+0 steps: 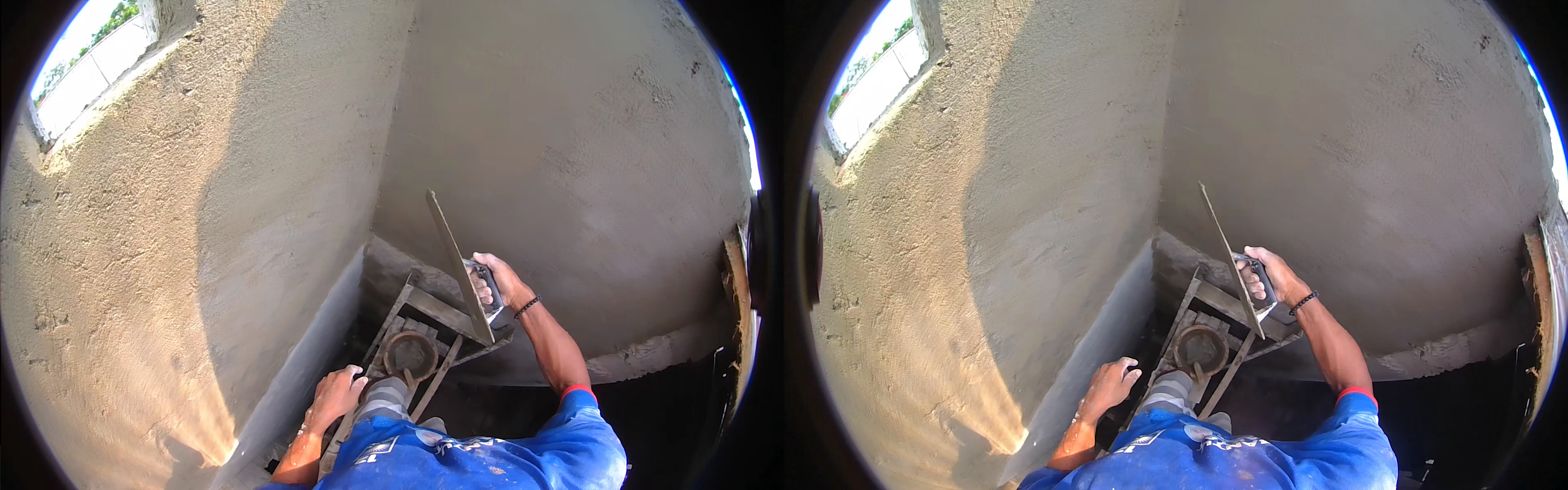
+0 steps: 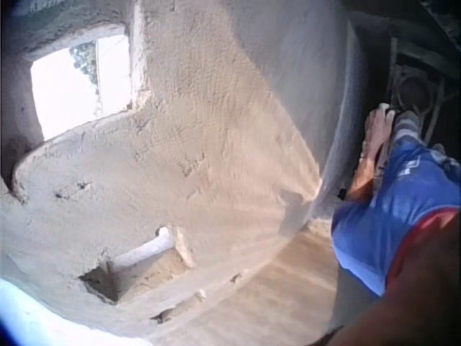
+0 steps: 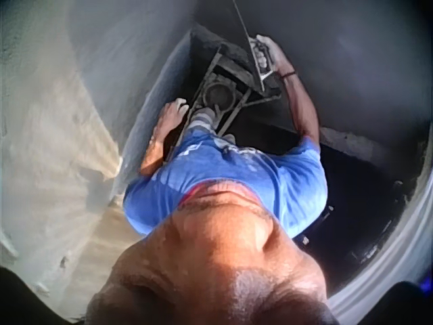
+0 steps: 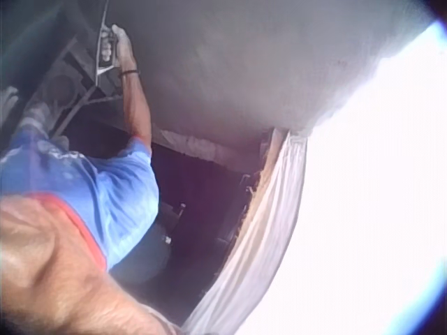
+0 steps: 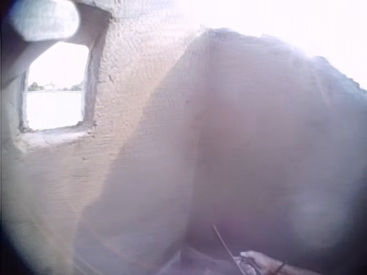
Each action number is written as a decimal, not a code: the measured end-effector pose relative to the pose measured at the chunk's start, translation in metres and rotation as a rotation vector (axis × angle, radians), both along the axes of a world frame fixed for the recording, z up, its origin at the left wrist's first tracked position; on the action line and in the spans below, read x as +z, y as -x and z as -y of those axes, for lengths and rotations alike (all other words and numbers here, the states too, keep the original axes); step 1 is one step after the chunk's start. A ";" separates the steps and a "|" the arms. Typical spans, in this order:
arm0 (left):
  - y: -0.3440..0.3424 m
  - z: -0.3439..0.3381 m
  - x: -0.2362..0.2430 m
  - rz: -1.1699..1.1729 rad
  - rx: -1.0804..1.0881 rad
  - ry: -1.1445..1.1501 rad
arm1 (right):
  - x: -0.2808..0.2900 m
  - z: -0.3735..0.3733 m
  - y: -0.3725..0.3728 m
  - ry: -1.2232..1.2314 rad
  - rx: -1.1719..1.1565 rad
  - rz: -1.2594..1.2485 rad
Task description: The person applies mortar to a wall using a trowel and a hawk. They scoop mortar from a bucket onto the hawk and spread it across the wall surface with repeated strokes.
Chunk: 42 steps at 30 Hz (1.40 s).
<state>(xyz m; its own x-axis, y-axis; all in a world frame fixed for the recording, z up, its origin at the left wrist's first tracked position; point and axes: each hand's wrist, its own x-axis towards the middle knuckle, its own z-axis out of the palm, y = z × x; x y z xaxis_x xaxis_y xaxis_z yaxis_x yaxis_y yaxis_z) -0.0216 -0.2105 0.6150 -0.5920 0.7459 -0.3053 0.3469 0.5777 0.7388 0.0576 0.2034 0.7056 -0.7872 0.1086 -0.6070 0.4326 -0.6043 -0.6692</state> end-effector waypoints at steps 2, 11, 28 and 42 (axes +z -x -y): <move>0.008 -0.022 0.013 -0.035 -0.069 -0.044 | 0.041 0.021 0.013 0.060 -0.079 -0.285; 0.018 -0.051 0.028 -0.084 -0.110 -0.118 | 0.132 0.040 0.176 -1.036 -0.618 -0.834; 0.026 -0.069 0.011 0.039 -0.012 0.038 | -0.003 0.034 0.301 -1.418 -0.715 -0.258; 0.020 -0.025 -0.018 0.071 0.079 0.217 | -0.239 0.096 0.188 -1.146 -0.558 -0.113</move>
<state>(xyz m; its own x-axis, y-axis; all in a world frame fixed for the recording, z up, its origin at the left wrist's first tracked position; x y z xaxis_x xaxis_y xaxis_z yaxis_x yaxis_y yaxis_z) -0.0421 -0.1855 0.5971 -0.6173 0.6105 -0.4962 0.2458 0.7488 0.6155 -0.1307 0.1075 0.4662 -0.5071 0.8536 0.1191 0.2152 0.2592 -0.9415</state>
